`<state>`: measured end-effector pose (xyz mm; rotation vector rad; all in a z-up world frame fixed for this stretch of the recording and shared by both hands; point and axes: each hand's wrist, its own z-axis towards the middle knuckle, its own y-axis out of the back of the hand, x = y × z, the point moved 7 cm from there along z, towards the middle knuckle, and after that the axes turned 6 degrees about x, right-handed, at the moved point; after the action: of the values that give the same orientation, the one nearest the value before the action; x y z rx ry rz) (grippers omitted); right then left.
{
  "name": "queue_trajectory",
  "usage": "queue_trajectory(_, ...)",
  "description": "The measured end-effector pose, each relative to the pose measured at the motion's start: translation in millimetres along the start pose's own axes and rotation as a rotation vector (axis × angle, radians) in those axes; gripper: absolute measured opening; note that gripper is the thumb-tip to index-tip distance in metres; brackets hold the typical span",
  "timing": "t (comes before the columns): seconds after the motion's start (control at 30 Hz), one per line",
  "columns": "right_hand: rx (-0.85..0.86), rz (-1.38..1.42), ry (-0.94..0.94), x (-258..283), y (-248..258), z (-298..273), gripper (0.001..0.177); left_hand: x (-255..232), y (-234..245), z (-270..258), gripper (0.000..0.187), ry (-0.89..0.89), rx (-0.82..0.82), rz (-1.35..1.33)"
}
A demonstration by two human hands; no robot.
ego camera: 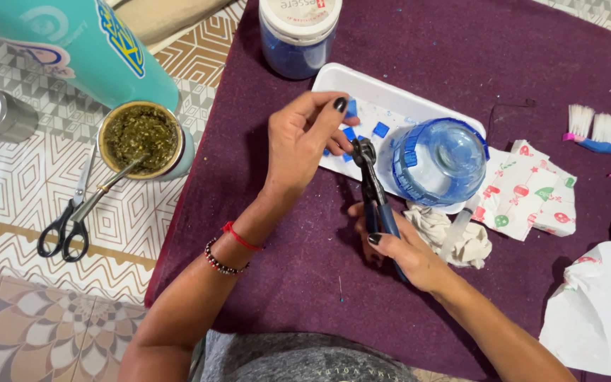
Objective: Using tile nippers to cut small blue mosaic tiles and arranging them to extend a pattern on a container
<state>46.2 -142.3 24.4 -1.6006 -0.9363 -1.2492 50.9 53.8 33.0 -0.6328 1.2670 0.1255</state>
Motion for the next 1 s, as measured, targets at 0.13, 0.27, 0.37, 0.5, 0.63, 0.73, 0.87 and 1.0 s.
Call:
queue_trajectory(0.13, -0.142, -0.522, -0.036, 4, 11, -10, 0.071, 10, 16, 6, 0.027, -0.065, -0.091, 0.031)
queue_trajectory(0.27, -0.295, -0.963, -0.135, 17, -3, -14, 0.087, -2, 16, 3, 0.020, -0.086, -0.098, 0.200)
queue_trajectory(0.37, -0.281, -1.200, -0.065, 7, -9, -15, 0.076, -1, 4, 1, 0.015, -0.080, 0.036, 0.286)
queue_trajectory(0.5, -0.202, -1.362, 0.071, 12, -24, -10, 0.055, -25, -36, -7, 0.015, -0.183, 0.330, 0.507)
queue_trajectory(0.63, -0.201, -1.384, 0.090, 6, -25, -10, 0.065, -22, -53, -18, 0.024, -0.259, 0.435, 0.593)
queue_trajectory(0.73, -0.207, -1.447, 0.135, 12, -34, -12, 0.073, -20, -55, -21, 0.026, -0.274, 0.462, 0.602)
queue_trajectory(0.87, -0.249, -1.441, 0.185, 25, -39, -15, 0.069, -5, -53, -20, 0.013, -0.194, 0.542, 0.563)
queue_trajectory(1.0, -0.396, -1.438, 0.352, 30, -25, -31, 0.019, -19, -64, -24, 0.010, -0.149, 0.601, 0.515)
